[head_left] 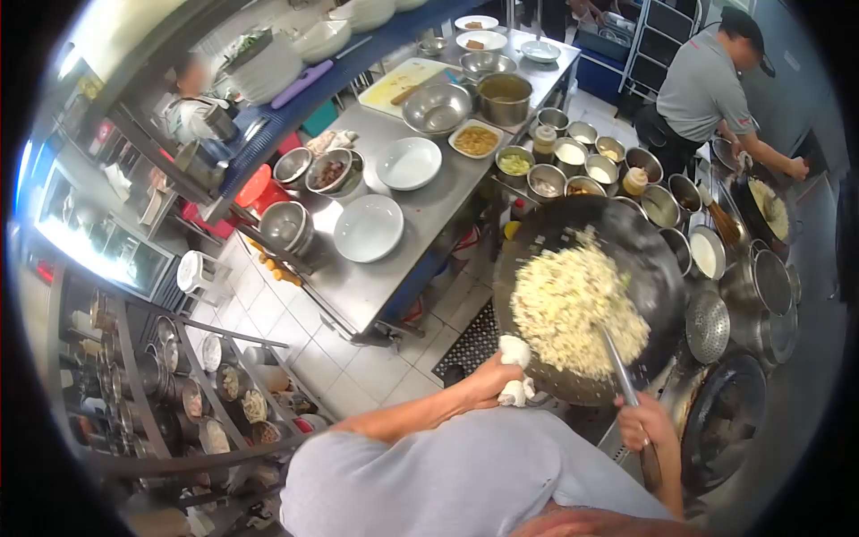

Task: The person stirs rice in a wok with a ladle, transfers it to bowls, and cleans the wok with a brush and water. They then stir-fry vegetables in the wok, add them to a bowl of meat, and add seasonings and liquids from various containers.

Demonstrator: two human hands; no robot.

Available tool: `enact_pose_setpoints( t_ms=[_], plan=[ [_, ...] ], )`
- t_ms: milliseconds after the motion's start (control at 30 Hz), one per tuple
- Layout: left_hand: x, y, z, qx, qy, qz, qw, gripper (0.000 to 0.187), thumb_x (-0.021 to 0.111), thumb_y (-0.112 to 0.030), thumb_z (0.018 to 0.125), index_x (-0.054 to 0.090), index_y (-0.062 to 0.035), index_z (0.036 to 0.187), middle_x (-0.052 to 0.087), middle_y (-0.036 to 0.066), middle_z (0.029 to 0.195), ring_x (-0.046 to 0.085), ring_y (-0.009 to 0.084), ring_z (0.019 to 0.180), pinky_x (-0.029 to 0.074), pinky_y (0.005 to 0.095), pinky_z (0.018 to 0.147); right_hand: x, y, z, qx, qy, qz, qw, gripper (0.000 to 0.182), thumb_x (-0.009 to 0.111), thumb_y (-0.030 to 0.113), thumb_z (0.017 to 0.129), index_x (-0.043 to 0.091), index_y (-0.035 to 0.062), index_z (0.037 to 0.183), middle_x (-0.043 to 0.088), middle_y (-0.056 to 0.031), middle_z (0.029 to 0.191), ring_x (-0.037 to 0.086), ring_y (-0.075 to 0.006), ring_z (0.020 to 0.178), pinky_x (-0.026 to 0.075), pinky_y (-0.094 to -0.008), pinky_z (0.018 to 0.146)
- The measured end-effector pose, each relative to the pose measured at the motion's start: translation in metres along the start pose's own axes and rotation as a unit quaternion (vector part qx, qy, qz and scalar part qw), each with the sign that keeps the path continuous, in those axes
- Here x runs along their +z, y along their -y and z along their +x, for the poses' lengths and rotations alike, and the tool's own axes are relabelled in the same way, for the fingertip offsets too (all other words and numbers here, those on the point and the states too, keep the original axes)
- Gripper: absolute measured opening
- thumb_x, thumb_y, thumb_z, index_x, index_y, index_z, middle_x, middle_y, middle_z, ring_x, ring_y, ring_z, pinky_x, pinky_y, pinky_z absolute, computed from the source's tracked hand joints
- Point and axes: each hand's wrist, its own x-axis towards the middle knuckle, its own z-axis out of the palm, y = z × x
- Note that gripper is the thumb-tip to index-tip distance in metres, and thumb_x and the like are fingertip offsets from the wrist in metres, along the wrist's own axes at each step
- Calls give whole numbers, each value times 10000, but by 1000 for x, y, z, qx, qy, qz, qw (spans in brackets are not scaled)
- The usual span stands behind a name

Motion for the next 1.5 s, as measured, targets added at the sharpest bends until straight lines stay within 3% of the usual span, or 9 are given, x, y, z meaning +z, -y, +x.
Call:
enact_pose_setpoints(
  t_ms=[367, 700, 1000, 1100, 1167, 1233, 1267, 1367, 1500],
  plan=[
    [-109, -19, -79, 249, -246, -102, 931, 359, 463, 39, 729, 431, 29, 1086, 579, 176, 911, 645, 298, 763, 565, 401, 636, 171, 67, 164, 82, 280, -22, 956, 147, 500, 68, 910, 480, 17, 1046, 382, 47, 614, 342, -20, 406, 279, -209, 345],
    [-48, -14, -39, 343, -354, -284, 822, 351, 459, 14, 731, 478, 91, 1073, 620, 195, 911, 651, 308, 777, 548, 389, 673, 238, 225, 224, 154, 342, -213, 902, 62, 509, 52, 908, 497, 15, 957, 389, 59, 620, 360, -8, 426, 286, -204, 360],
    [10, -13, 1, 396, -411, -411, 710, 392, 459, 5, 715, 477, 100, 1095, 624, 223, 937, 651, 337, 792, 542, 416, 736, 298, 355, 299, 107, 343, -327, 874, 87, 526, 87, 894, 505, 3, 910, 394, 54, 614, 365, -12, 429, 301, -201, 369],
    [17, 25, 1, 423, -434, -418, 677, 370, 461, -24, 723, 500, 104, 1068, 633, 227, 918, 649, 341, 806, 532, 411, 766, 296, 356, 330, -24, 315, -468, 825, 176, 560, 124, 856, 510, -15, 951, 488, -3, 637, 436, -56, 429, 369, -240, 383],
    [14, 55, -4, 376, -450, -408, 700, 334, 457, -65, 753, 563, 114, 1014, 650, 229, 908, 651, 320, 809, 524, 378, 770, 290, 341, 362, -234, 186, -701, 647, 273, 573, 120, 805, 507, -55, 1003, 621, -166, 739, 602, -234, 511, 483, -371, 467],
    [26, 67, -8, 389, -500, -355, 687, 307, 407, -94, 815, 536, 117, 997, 631, 251, 979, 643, 345, 852, 531, 457, 828, 257, 299, 454, -459, 129, -750, 458, 304, 512, 79, 775, 483, -92, 1024, 627, -290, 755, 644, -419, 667, 505, -508, 604],
    [32, 79, -11, 383, -540, -295, 689, 315, 421, -114, 807, 597, 112, 936, 655, 228, 929, 645, 307, 815, 522, 390, 788, 252, 288, 455, -406, 110, -770, 479, 339, 476, 49, 759, 473, -91, 1068, 615, -338, 792, 615, -496, 778, 477, -557, 716],
    [47, 102, -15, 400, -607, -182, 662, 337, 431, -135, 799, 664, 103, 846, 680, 196, 846, 643, 267, 767, 511, 315, 738, 247, 264, 464, -395, 65, -770, 498, 384, 472, 37, 761, 454, -90, 1123, 623, -312, 759, 619, -484, 753, 482, -550, 708],
    [22, 155, -19, 394, -555, -378, 627, 327, 442, -154, 789, 639, 95, 866, 671, 200, 853, 635, 272, 766, 511, 328, 717, 246, 253, 430, -497, 115, -668, 542, 408, 513, 98, 796, 408, -26, 1170, 606, -313, 744, 621, -463, 701, 483, -542, 624]
  ],
)
